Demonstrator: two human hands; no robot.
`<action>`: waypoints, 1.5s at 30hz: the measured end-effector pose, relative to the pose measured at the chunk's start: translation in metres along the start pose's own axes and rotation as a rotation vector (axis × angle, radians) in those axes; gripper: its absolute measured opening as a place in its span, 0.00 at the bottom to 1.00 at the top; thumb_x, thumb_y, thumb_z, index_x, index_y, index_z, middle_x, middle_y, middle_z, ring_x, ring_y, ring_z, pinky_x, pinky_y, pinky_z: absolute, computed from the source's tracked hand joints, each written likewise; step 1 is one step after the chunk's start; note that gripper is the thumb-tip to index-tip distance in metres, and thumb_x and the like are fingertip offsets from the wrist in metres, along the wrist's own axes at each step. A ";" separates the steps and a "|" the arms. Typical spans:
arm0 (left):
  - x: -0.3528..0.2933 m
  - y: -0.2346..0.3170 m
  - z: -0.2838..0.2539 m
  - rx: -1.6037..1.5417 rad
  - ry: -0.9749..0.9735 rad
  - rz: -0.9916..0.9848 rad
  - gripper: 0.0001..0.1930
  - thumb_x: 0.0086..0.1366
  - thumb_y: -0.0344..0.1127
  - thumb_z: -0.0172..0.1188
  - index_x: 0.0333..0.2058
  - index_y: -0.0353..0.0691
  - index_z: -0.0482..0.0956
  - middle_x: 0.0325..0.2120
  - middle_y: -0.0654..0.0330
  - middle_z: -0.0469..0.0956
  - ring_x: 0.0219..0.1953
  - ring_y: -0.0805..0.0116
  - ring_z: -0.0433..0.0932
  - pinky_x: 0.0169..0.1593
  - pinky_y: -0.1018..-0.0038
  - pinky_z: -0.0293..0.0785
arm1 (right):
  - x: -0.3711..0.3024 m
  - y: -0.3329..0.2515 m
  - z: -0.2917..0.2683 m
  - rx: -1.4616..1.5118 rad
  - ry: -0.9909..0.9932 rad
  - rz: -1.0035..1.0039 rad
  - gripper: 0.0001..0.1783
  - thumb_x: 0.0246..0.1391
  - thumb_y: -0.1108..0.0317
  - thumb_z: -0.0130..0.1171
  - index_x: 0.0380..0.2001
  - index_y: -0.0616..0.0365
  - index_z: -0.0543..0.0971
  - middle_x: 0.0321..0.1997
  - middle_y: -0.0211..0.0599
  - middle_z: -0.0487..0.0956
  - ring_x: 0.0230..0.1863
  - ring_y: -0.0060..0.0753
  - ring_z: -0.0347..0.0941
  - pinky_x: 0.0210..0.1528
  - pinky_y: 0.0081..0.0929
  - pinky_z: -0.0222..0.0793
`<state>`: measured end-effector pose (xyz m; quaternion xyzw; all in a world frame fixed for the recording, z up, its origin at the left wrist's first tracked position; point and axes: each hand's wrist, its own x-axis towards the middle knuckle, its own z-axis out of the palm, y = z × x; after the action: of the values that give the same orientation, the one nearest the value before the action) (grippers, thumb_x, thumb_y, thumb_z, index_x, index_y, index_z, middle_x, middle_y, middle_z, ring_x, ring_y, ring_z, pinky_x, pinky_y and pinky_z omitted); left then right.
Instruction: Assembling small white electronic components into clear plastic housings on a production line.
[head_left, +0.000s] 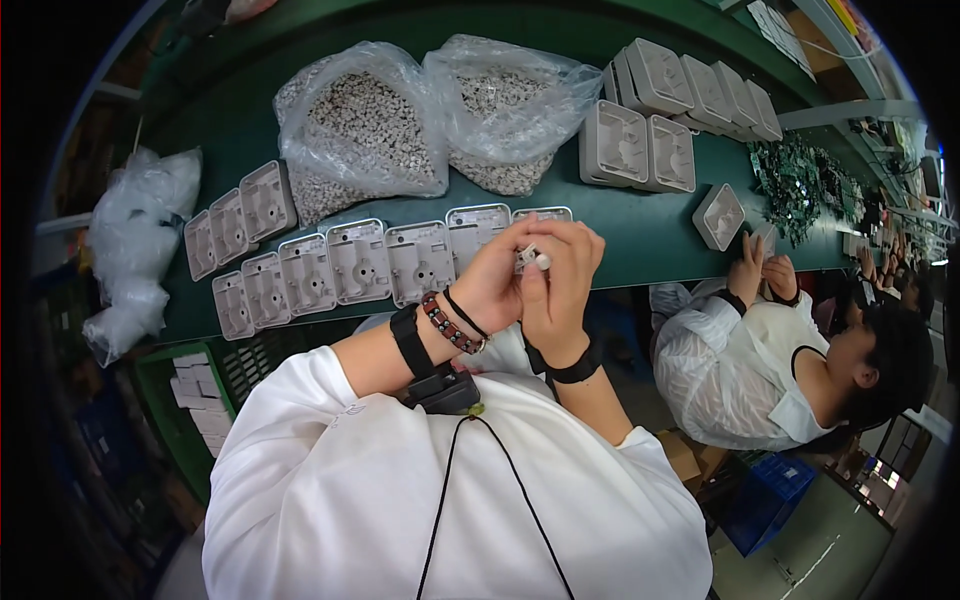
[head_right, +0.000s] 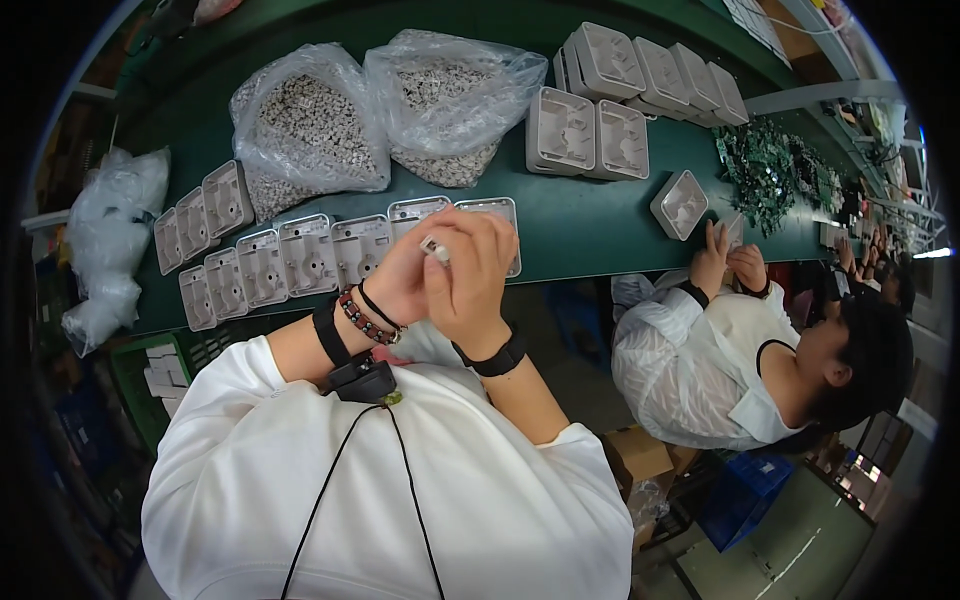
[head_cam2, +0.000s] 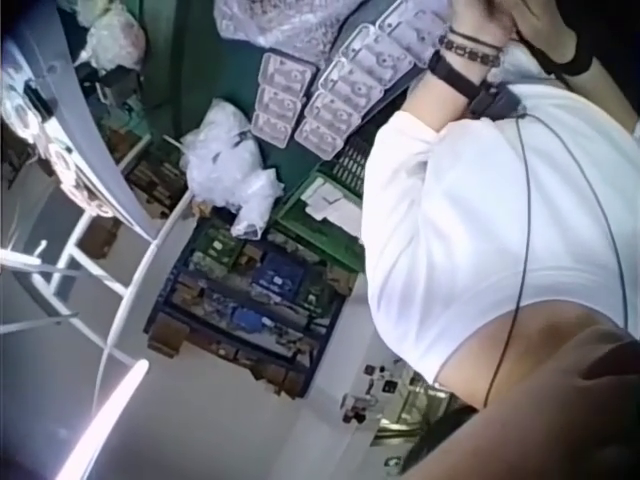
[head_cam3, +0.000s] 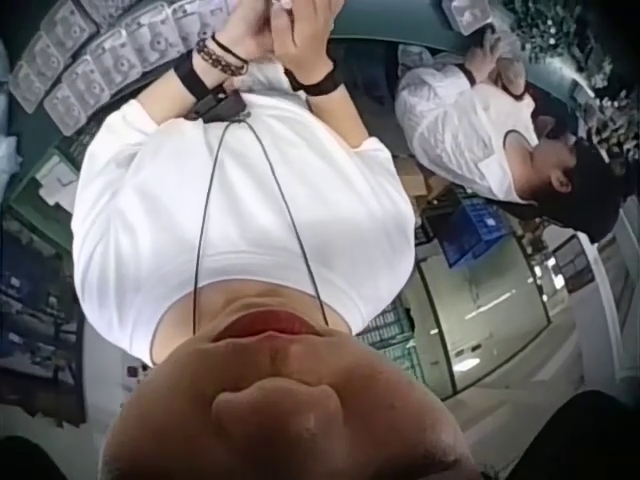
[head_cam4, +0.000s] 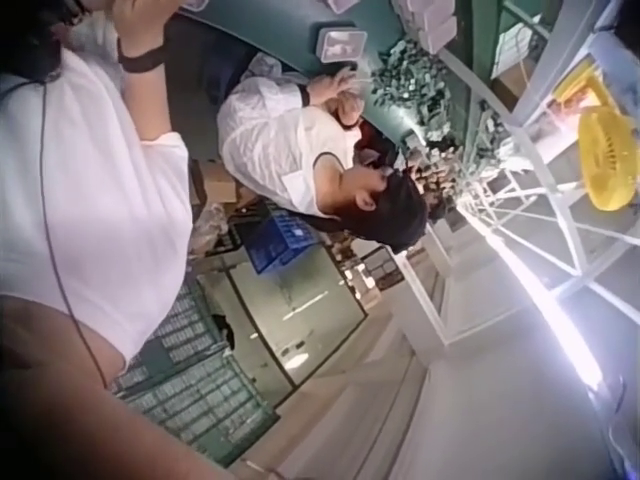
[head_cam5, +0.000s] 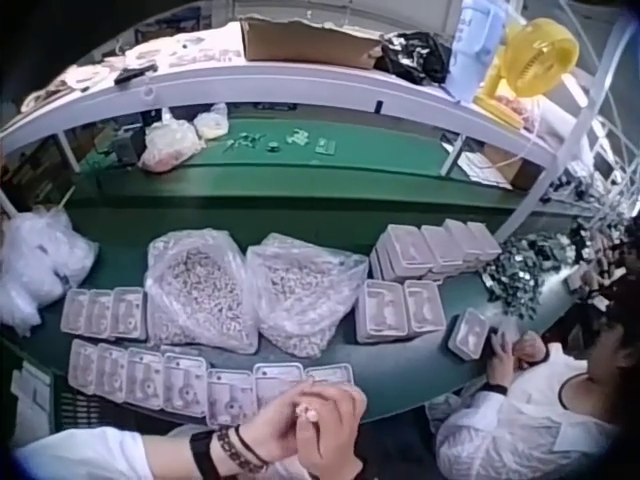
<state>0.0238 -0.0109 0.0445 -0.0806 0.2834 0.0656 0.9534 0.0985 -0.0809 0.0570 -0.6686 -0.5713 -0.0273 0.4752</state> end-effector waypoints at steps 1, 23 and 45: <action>0.004 0.006 -0.013 0.058 -0.159 -0.020 0.14 0.63 0.47 0.45 0.29 0.43 0.70 0.24 0.69 0.69 0.28 0.76 0.70 0.34 0.79 0.67 | 0.001 0.002 0.001 0.037 0.019 0.044 0.10 0.48 0.67 0.45 0.32 0.58 0.72 0.36 0.36 0.71 0.38 0.39 0.64 0.47 0.34 0.53; -0.012 0.030 -0.024 1.441 0.026 0.318 0.10 0.60 0.37 0.48 0.36 0.37 0.71 0.22 0.56 0.74 0.22 0.68 0.68 0.28 0.74 0.65 | -0.011 0.035 -0.003 -0.101 -0.281 0.007 0.18 0.37 0.78 0.53 0.37 0.56 0.75 0.32 0.35 0.72 0.32 0.36 0.69 0.33 0.29 0.63; 0.003 0.042 -0.074 0.921 -0.307 -0.205 0.13 0.65 0.44 0.43 0.37 0.43 0.70 0.14 0.71 0.58 0.16 0.82 0.54 0.19 0.83 0.52 | -0.009 0.070 -0.006 0.399 -0.687 0.043 0.11 0.32 0.80 0.59 0.25 0.57 0.75 0.26 0.34 0.74 0.26 0.37 0.71 0.26 0.27 0.66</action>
<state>-0.0205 0.0165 -0.0231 0.3320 0.1299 -0.1493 0.9223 0.1535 -0.0840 0.0131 -0.5453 -0.6767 0.3195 0.3777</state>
